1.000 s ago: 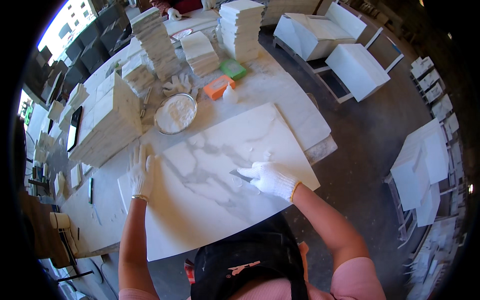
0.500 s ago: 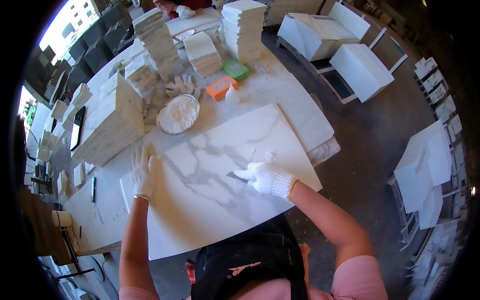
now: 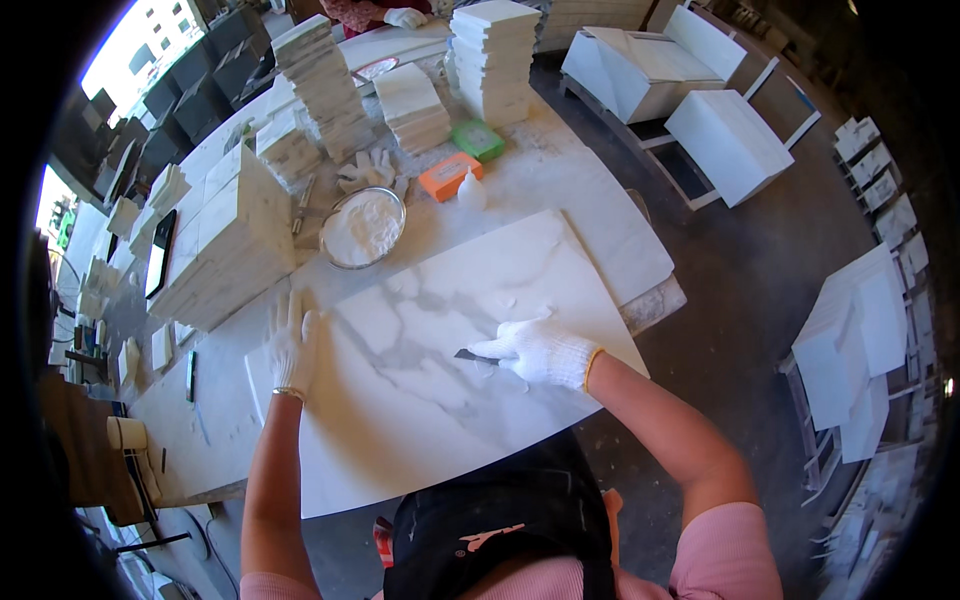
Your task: The person uses a small metal spatula to scoop white paste from a bowl and applies it to small defects on a large marble-patterned tile. They smooth the paste into the surface and occasionally wipe the tile with a cloth. A coworker stacks similar tiles in the background.
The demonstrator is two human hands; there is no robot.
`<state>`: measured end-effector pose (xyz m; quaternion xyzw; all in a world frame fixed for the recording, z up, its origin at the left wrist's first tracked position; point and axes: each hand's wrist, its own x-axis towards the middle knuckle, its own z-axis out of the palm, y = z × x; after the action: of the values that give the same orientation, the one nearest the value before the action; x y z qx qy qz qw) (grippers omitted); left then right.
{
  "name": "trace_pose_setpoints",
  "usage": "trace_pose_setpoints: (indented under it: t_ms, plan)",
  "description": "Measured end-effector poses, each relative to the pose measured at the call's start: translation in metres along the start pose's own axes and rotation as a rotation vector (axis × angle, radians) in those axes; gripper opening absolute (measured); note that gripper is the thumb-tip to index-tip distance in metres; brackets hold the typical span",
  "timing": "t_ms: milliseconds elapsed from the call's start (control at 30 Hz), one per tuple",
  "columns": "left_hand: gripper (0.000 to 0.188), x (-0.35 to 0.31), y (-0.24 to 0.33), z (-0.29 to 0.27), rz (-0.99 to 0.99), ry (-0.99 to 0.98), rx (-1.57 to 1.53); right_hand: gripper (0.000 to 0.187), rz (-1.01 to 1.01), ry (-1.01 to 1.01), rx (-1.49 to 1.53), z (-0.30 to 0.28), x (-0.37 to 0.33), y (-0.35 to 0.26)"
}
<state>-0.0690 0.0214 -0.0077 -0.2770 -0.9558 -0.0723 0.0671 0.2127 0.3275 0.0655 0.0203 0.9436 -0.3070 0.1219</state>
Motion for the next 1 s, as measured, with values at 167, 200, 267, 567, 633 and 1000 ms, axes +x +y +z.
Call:
trace_pose_setpoints:
  t_ms: [167,200,267,567,633,1000]
  plan:
    - [0.062,0.002,0.005,-0.006,0.022,-0.006,-0.044,0.038,0.051,0.047,0.045,-0.009,-0.013,0.018]
    - [0.062,0.000,0.004,-0.005,0.029,0.006,-0.034,0.038,0.034,0.026,0.018,-0.007,-0.011,0.015]
    - [0.061,0.001,0.001,-0.004,0.046,0.045,-0.014,0.038,-0.006,-0.004,-0.042,0.003,0.000,-0.001]
    - [0.059,0.002,0.006,-0.009,0.015,-0.016,-0.042,0.041,-0.007,0.028,0.032,0.001,-0.009,0.018]
    - [0.058,0.000,0.001,0.000,0.003,-0.014,-0.028,0.040,-0.094,0.070,-0.048,0.012,0.002,-0.004]
    - [0.060,0.000,-0.001,0.000,0.009,0.002,-0.022,0.044,-0.049,0.102,0.027,-0.004,-0.013,0.017]
